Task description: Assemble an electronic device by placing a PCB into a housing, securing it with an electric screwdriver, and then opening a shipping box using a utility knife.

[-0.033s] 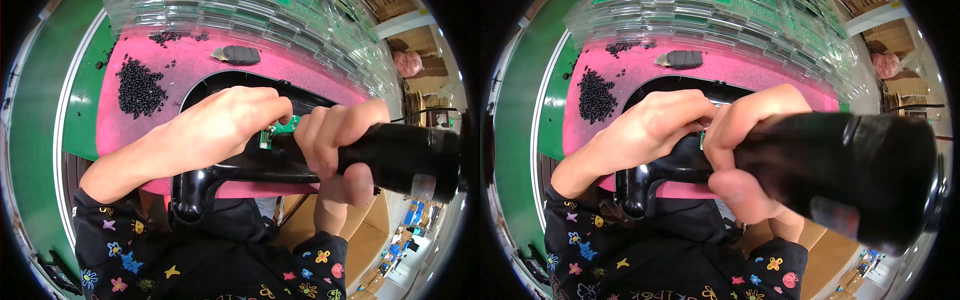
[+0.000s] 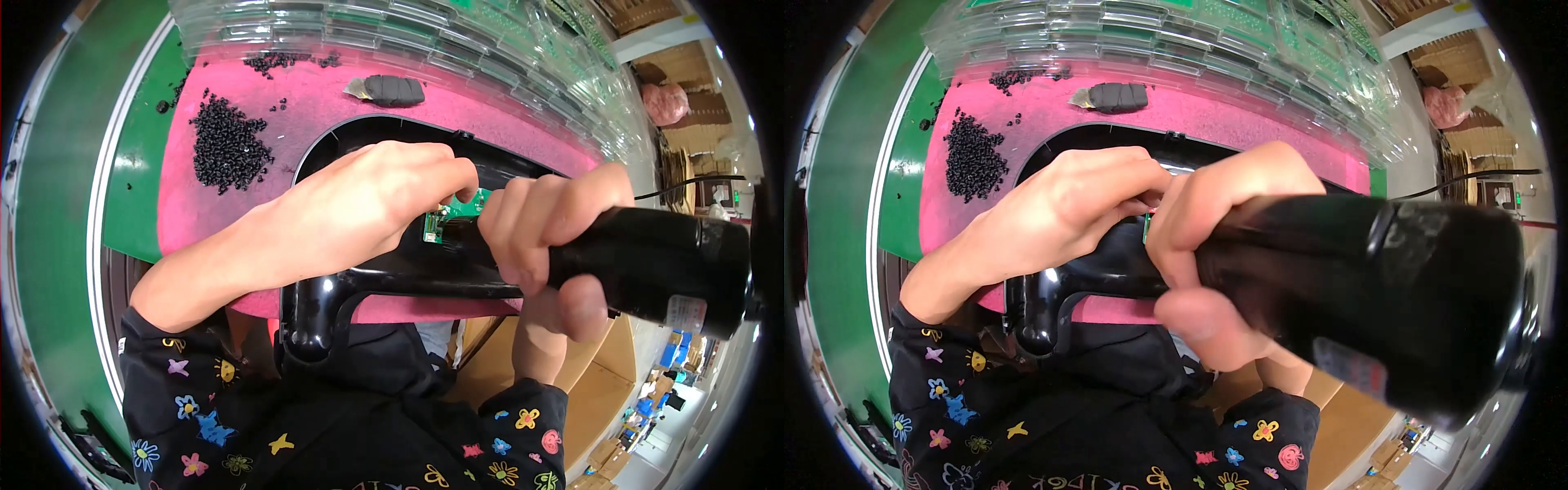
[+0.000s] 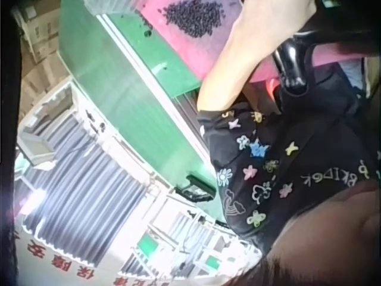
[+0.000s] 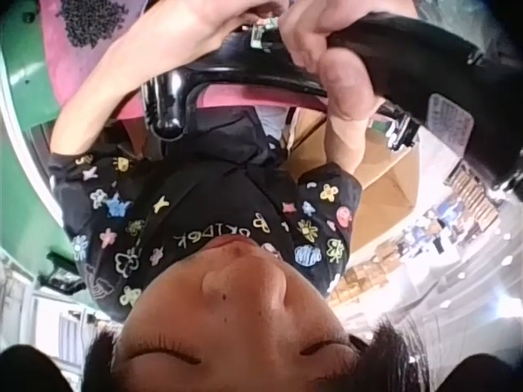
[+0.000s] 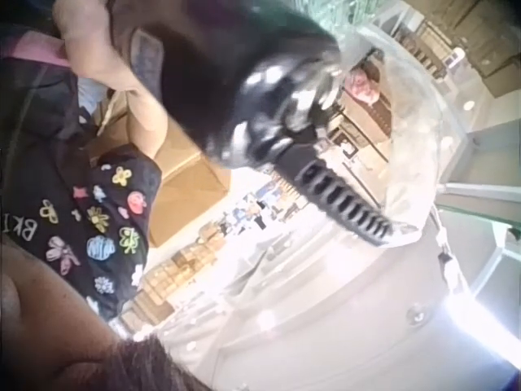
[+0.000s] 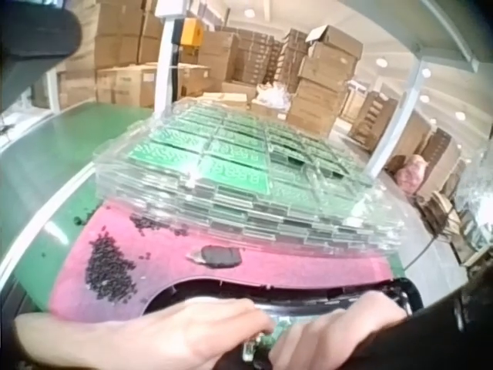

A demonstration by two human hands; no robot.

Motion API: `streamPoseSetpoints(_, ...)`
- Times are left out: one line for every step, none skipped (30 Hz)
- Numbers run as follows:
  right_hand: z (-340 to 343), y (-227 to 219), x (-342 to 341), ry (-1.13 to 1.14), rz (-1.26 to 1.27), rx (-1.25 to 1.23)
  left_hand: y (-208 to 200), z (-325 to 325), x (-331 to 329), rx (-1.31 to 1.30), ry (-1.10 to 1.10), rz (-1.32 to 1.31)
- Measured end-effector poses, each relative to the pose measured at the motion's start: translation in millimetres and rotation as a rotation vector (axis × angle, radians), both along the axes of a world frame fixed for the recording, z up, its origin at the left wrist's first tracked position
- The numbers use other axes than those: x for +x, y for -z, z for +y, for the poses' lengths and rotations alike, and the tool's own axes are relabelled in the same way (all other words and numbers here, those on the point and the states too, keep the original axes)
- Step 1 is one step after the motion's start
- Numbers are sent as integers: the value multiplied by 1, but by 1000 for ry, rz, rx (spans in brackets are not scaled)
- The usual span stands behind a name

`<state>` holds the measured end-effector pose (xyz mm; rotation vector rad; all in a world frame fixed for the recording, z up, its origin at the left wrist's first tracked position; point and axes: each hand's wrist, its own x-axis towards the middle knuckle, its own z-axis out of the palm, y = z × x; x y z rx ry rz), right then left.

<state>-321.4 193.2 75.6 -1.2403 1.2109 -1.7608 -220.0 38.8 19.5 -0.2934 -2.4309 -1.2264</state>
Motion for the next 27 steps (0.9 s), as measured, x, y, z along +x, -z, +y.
streamPoseSetpoints(1, -2, 2, 0, 3, -3, 0, 0, 0, -3, 0, 3)
streamPoseSetpoints(3, -3, 4, 35, 9, 27, 0, 1, 1, 10, 3, 16)
streamPoseSetpoints(6, -5, 7, 69, 14, 58, -1, 0, 1, 23, 6, 28)
streamPoseSetpoints(10, -6, 11, 139, 29, 76, -1, 0, 2, 21, 6, 31)
streamPoseSetpoints(9, -4, 9, 138, 31, 74, -2, -1, 2, 9, 29, 14)
streamPoseSetpoints(7, 0, 5, 122, 42, -72, -2, -1, 3, -3, 52, -4)
streamPoseSetpoints(7, 2, 2, 106, 51, -215, -1, -2, 4, -3, 48, -2)
streamPoseSetpoints(8, -1, 3, 85, 11, -274, -1, -2, 4, 0, 68, -8)
streamPoseSetpoints(10, -4, 2, 64, -21, -327, 0, -2, 4, 2, 88, -13)
streamPoseSetpoints(12, -6, 1, 67, -48, -370, -2, 1, 3, 3, 97, -13)
streamPoseSetpoints(13, -9, 0, 70, -75, -412, -6, 6, 2, 53, 81, 8)
streamPoseSetpoints(15, -14, 2, 95, -87, -406, -9, 8, 2, 103, 66, 29)
streamPoseSetpoints(16, -15, 2, 100, -100, -423, -10, 9, 2, 101, 67, 27)
streamPoseSetpoints(16, -15, 1, 95, -102, -449, -11, 8, 3, 105, 79, 48)
streamPoseSetpoints(15, -15, 0, 92, -103, -475, -11, 8, 2, 110, 93, 70)
streamPoseSetpoints(16, -15, -2, 95, -104, -477, -11, 7, 2, 108, 96, 68)
streamPoseSetpoints(17, -16, -4, 67, -105, -473, -12, 6, 2, 79, 113, 78)
streamPoseSetpoints(19, -17, -5, 41, -106, -469, -12, 6, 1, 50, 132, 88)
streamPoseSetpoints(20, -16, -5, 48, -106, -470, -11, 5, 0, 50, 139, 87)
streamPoseSetpoints(20, -15, -3, 60, -104, -452, -8, 5, -1, 60, 158, 140)
streamPoseSetpoints(21, -15, -2, 72, -101, -433, -7, 6, -2, 70, 177, 193)
streamPoseSetpoints(24, -14, -2, 83, -82, -421, -7, 6, -2, 71, 188, 192)
streamPoseSetpoints(27, -15, -1, 93, -80, -422, -8, 7, -1, 91, 161, 174)
streamPoseSetpoints(31, -15, -2, 133, -47, -386, -9, 8, -1, 112, 134, 155)
streamPoseSetpoints(35, -16, -3, 173, -13, -349, -11, 8, -2, 115, 144, 156)
streamPoseSetpoints(40, -17, -11, 190, 64, -299, -12, 7, -4, 53, 116, 190)
streamPoseSetpoints(45, -17, -18, 208, 125, -224, -12, 7, -6, -7, 87, 224)
